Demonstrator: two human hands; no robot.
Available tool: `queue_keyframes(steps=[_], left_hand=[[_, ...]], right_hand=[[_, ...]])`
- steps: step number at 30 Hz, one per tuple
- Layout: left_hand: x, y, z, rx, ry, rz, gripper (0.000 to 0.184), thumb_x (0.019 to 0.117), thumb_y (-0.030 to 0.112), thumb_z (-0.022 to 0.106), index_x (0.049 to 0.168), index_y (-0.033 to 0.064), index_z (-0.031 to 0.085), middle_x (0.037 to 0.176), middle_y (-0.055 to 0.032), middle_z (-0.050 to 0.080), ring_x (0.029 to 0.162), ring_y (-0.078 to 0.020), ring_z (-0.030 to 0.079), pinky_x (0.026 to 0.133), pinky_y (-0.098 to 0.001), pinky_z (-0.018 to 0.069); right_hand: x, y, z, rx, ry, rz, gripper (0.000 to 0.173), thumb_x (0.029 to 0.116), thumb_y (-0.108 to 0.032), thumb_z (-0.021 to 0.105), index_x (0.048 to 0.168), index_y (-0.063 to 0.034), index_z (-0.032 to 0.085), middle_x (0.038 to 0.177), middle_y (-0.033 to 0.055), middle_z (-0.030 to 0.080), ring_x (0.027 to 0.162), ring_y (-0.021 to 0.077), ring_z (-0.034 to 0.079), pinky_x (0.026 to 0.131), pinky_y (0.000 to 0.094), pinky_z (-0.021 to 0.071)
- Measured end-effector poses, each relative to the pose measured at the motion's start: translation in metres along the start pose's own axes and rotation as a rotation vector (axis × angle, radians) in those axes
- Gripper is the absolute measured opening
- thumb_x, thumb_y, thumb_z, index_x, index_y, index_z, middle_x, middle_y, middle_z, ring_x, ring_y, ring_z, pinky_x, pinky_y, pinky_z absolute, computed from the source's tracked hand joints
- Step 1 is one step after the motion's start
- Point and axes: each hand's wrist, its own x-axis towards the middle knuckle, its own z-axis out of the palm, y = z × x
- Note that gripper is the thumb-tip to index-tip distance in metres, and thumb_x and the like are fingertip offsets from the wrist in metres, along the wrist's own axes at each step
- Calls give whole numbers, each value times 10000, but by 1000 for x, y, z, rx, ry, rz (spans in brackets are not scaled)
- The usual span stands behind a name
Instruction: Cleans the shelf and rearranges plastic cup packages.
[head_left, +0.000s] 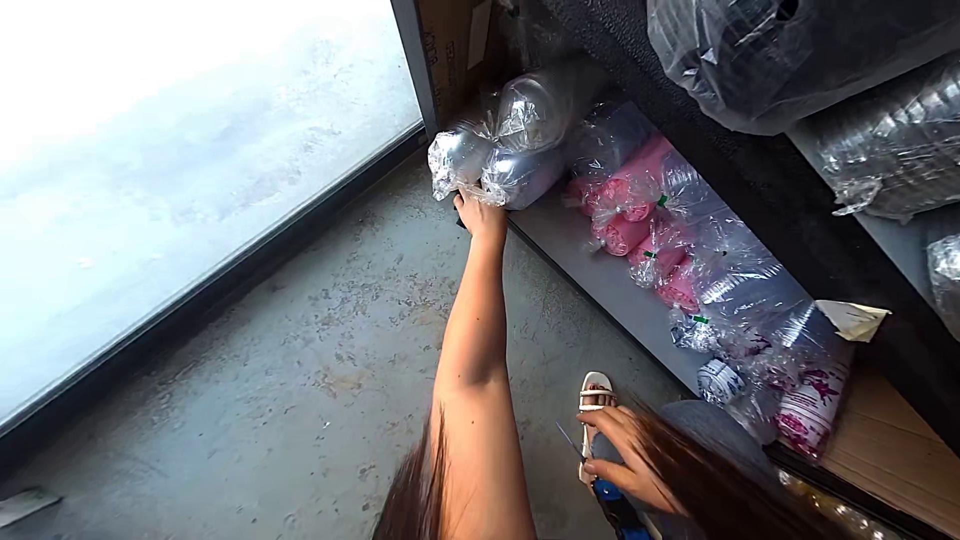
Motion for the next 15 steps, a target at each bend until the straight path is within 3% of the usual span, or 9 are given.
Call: queue_keyframes(steps=[3,7,9,11,13,15], left_hand=[[-2,1,17,-97,60,18,518,989,245,621,1416,-35,534,1478,-313,482,1415,-493,401,1119,-651,304],[-6,-12,20,-138,154,77,374,970,102,601,1325,-17,617,1427,-309,524,1259,-537,531,945,-655,477],[-12,3,-1,-83,-20,-89,412,980,52,571,1379,-50,558,1473,-326,459,1324,-524,480,977,-614,488],[-19,19,-33,-1,-279,-308,458,998,70,549,1398,-141,470,1488,-359,396,1365,-519,430,1004,-609,474],[-31,15,-55,175,-451,-340,407,968,181,632,1211,-144,603,1315,-344,576,1246,-502,559,927,-642,499],[-42,11,-72,308,-556,-289,362,975,230,617,1118,-99,663,1219,-302,648,1158,-473,626,857,-661,510]], right_hand=[[4,7,8,56,10,6,592,976,-421,654,1424,-43,572,1309,206,642,1233,352,605,1070,508,456],[10,-5,2,25,-16,3,582,991,-421,632,1429,-43,566,1313,207,644,1249,358,598,1083,497,448],[11,-9,2,14,-17,5,570,992,-386,638,1428,-27,563,1320,213,638,1246,363,598,1077,495,452],[13,-13,1,-16,-40,14,553,987,-320,653,1424,5,556,1321,230,628,1242,382,595,1070,512,452],[12,-18,-2,-15,-87,43,560,976,-290,673,1428,13,542,1334,241,615,1258,395,581,1076,534,442],[10,-22,-4,-1,-109,57,574,973,-280,683,1443,11,529,1348,245,609,1276,401,570,1087,541,432]])
